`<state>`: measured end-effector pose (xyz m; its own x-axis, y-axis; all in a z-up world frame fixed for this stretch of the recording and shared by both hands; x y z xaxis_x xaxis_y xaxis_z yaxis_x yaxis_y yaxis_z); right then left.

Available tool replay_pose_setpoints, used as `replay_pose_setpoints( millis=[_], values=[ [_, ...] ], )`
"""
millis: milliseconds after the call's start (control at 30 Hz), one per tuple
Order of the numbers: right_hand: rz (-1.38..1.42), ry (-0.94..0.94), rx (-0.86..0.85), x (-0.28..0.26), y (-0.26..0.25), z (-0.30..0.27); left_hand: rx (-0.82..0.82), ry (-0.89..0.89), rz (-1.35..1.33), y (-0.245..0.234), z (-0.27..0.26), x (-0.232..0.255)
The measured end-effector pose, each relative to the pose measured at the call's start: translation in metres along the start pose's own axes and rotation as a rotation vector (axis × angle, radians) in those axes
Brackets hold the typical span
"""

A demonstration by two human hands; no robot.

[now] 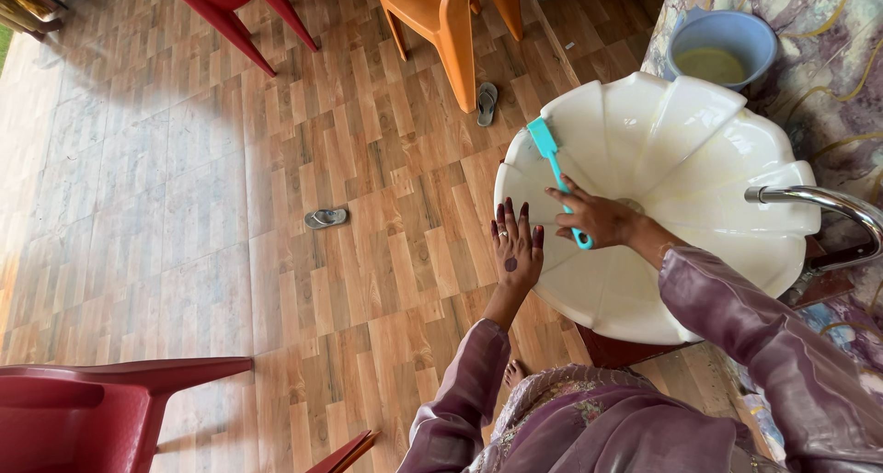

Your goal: The person scrubs the interior of a white, flower-shaped sink using a teal scrub brush. They systematically clean the basin and the drain area while standing in a room with wooden flooring.

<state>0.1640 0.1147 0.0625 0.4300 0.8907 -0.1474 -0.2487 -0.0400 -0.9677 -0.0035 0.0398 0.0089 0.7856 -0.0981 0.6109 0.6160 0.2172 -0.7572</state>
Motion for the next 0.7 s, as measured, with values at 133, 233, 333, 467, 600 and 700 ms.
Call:
replay_pose_setpoints(
  millis=[133, 233, 333, 467, 600, 700],
  values=[
    [0.205, 0.198, 0.214, 0.013, -0.009, -0.01, 0.037, 0.043, -0.005, -0.001, 0.001, 0.001],
    [0.17, 0.103, 0.254, -0.037, 0.003, -0.002, 0.035, 0.044, -0.007, 0.004, 0.0, 0.002],
    [0.083, 0.181, 0.184, -0.025, -0.02, -0.01, 0.047, 0.052, 0.017, 0.002, 0.002, -0.001],
    [0.302, 0.48, 0.2, 0.012, -0.032, -0.043, 0.039, 0.022, 0.021, 0.005, -0.003, -0.003],
    [0.454, 0.343, 0.116, -0.035, 0.003, -0.06, 0.067, 0.047, -0.014, 0.005, 0.003, -0.002],
    [0.303, 0.349, 0.149, -0.02, -0.01, -0.069, 0.073, 0.036, 0.009, 0.004, 0.004, 0.001]
  ],
)
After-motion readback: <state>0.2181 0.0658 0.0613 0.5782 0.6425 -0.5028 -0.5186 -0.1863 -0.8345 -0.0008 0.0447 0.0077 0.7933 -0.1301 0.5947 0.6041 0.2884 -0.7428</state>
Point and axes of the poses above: each hand's wrist, its own z-axis towards the middle knuckle, its own y-axis out of the palm, x = y × z, the point moved 4 cm from there along z, towards the middle knuckle, and after that the axes turned 7 degrees about -z, right-handed, at the moved point
